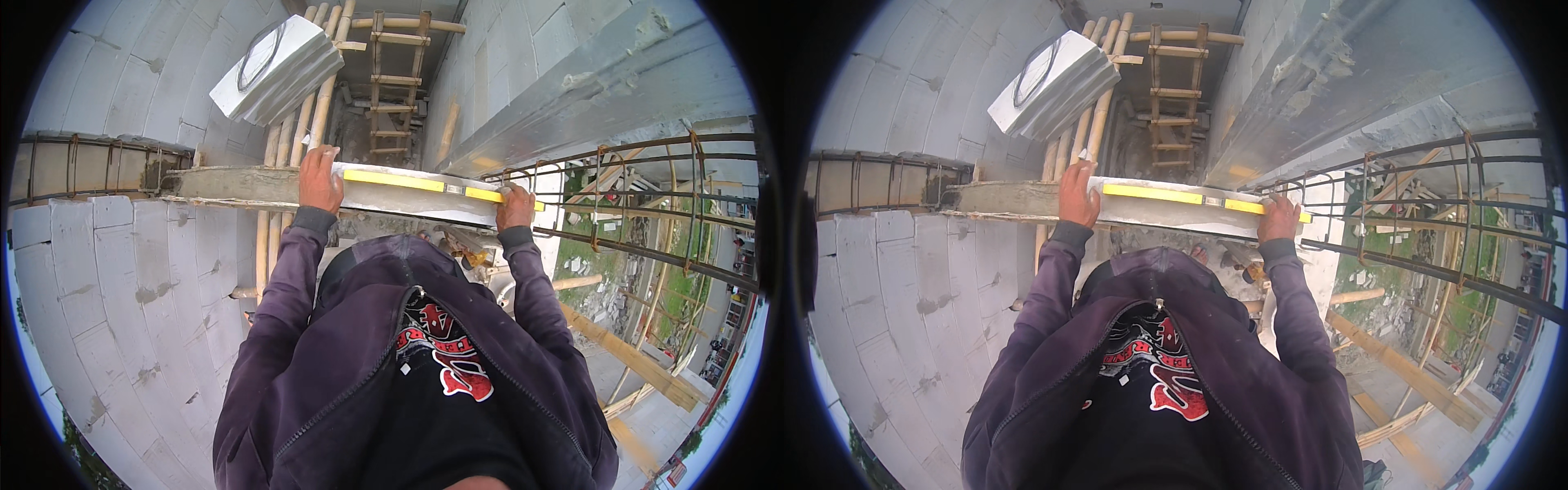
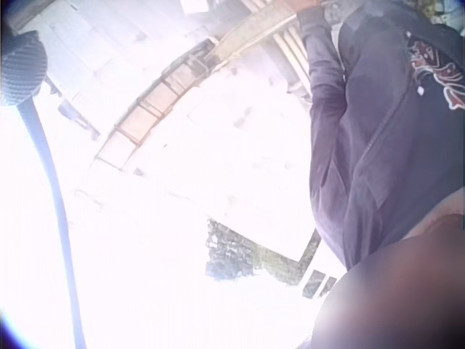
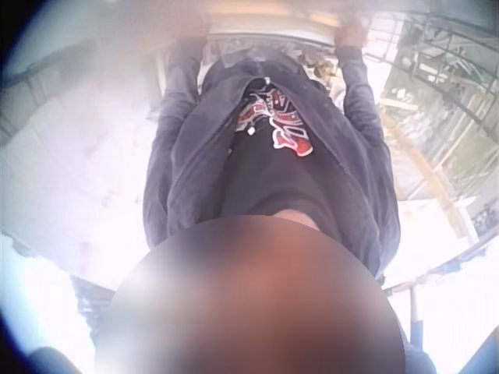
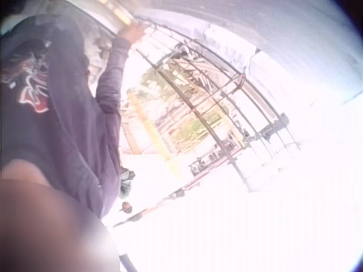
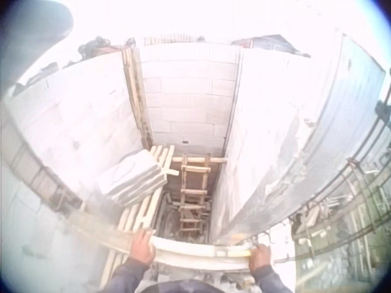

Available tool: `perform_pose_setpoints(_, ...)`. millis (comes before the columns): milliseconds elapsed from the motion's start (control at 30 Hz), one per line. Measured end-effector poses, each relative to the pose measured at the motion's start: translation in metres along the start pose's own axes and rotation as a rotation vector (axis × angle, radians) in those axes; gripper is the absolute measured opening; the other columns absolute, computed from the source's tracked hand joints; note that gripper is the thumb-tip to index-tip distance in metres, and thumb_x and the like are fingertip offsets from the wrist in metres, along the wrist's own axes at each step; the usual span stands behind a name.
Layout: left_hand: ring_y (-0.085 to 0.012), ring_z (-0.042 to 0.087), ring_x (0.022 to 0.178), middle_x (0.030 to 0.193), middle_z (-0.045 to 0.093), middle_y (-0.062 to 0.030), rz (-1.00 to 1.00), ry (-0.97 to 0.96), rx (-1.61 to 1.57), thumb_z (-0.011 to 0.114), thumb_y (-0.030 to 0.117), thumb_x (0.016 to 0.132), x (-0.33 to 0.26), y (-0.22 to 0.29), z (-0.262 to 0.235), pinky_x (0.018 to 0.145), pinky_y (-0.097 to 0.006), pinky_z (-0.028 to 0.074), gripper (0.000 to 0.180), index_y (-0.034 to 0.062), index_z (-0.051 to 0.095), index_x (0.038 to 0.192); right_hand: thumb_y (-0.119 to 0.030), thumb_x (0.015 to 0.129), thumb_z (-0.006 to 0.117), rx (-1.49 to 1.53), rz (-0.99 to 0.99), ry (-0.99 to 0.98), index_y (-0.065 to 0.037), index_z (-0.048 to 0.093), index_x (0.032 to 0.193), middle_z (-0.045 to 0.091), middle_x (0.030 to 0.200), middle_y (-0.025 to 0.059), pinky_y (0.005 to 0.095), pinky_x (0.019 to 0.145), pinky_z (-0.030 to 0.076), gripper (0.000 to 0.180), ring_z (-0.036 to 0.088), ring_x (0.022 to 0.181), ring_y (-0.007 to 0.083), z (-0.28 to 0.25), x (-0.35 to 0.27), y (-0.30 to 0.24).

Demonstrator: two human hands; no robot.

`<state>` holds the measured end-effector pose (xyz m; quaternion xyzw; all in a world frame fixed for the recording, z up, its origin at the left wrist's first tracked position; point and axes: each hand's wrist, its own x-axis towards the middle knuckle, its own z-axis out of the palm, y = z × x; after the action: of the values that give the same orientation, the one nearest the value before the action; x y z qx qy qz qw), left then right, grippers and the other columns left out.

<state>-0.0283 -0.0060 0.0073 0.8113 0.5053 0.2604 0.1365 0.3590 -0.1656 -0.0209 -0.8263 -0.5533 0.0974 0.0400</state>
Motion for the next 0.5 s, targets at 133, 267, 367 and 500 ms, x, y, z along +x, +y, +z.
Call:
perform_pose_setpoints(133, -0.0309, 0.035, 0.14, 0.136, 0.049, -0.0127, 0.282, -0.331, 0.125, 0.07, 0.007, 0.075, -0.006, 0.069, -0.008, 0.117, -0.063, 0.018, 0.055, 0.0059, 0.056, 0.128, -0.002, 0.075, 0.064, 0.028, -0.209, 0.192, -0.011, 0.065, 0.108, 0.064, 0.1, 0.0097, 0.0584, 0.112, 0.027, 0.034, 0.057, 0.109, 0.0325, 0.016, -0.004, 0.008)
perform_pose_setpoints(267, -0.029, 0.053, 0.123, 0.108, 0.063, -0.0101, 0.318, -0.462, 0.269, 0.061, 0.011, 0.083, -0.013, 0.085, -0.019, 0.113, -0.061, 0.025, 0.025, 0.0074, 0.063, 0.108, -0.01, 0.072, 0.074, 0.041, -0.325, 0.077, -0.011, 0.068, 0.104, 0.063, 0.097, 0.0104, 0.046, 0.091, 0.037, 0.032, 0.059, 0.095, 0.0313, -0.02, -0.032, -0.039)
perform_pose_setpoints(367, -0.0255, 0.064, 0.1, 0.091, 0.065, -0.004, 0.009, -0.667, 0.268, 0.061, 0.012, 0.085, -0.038, 0.055, -0.077, 0.097, -0.049, 0.043, 0.009, 0.0103, 0.064, 0.094, -0.01, 0.071, 0.075, 0.146, -0.416, -0.09, -0.009, 0.067, 0.107, 0.062, 0.096, 0.0124, 0.0466, 0.09, 0.037, 0.037, 0.059, 0.095, 0.0335, -0.033, -0.05, -0.102)
perform_pose_setpoints(500, -0.0257, 0.064, 0.092, 0.089, 0.063, -0.004, -0.175, -0.466, 0.334, 0.063, 0.009, 0.083, -0.115, -0.017, -0.18, 0.082, -0.041, 0.044, 0.019, 0.0128, 0.061, 0.102, -0.003, 0.07, 0.074, 0.501, -0.744, -0.134, -0.004, 0.063, 0.114, 0.06, 0.118, 0.0196, 0.0488, 0.102, 0.036, 0.045, 0.056, 0.111, 0.0387, -0.055, -0.05, -0.201)
